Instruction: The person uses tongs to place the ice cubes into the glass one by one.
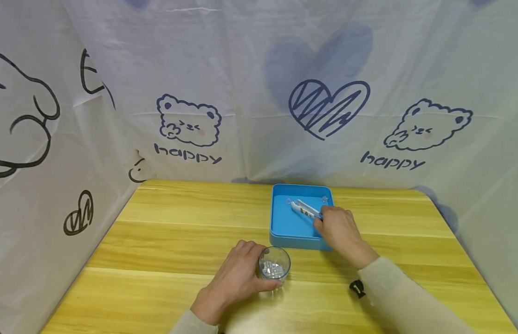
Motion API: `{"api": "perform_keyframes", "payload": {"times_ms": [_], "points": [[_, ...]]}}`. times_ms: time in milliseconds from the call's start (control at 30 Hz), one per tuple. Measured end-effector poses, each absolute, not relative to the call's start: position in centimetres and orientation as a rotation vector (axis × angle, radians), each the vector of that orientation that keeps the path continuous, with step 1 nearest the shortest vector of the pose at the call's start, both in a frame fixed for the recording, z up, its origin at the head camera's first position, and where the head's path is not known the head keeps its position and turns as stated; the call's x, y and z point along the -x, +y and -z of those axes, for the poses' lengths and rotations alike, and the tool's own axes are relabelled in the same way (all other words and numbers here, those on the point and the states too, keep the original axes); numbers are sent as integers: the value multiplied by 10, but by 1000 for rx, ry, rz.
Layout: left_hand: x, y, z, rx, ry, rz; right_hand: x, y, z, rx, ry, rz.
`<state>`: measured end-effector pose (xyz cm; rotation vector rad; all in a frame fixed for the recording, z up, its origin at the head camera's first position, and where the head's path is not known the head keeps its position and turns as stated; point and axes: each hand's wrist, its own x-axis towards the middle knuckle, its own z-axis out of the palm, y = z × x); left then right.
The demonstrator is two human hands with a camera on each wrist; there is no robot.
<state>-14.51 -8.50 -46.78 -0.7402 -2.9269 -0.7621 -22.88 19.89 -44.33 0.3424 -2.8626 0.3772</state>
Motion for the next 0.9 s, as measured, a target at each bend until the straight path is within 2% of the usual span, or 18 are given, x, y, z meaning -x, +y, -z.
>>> {"api": "perform_keyframes", "payload": {"times_ms": [900], "points": [[143, -85, 467, 739, -2927, 749, 206, 215, 437, -366, -2829, -466]]}}
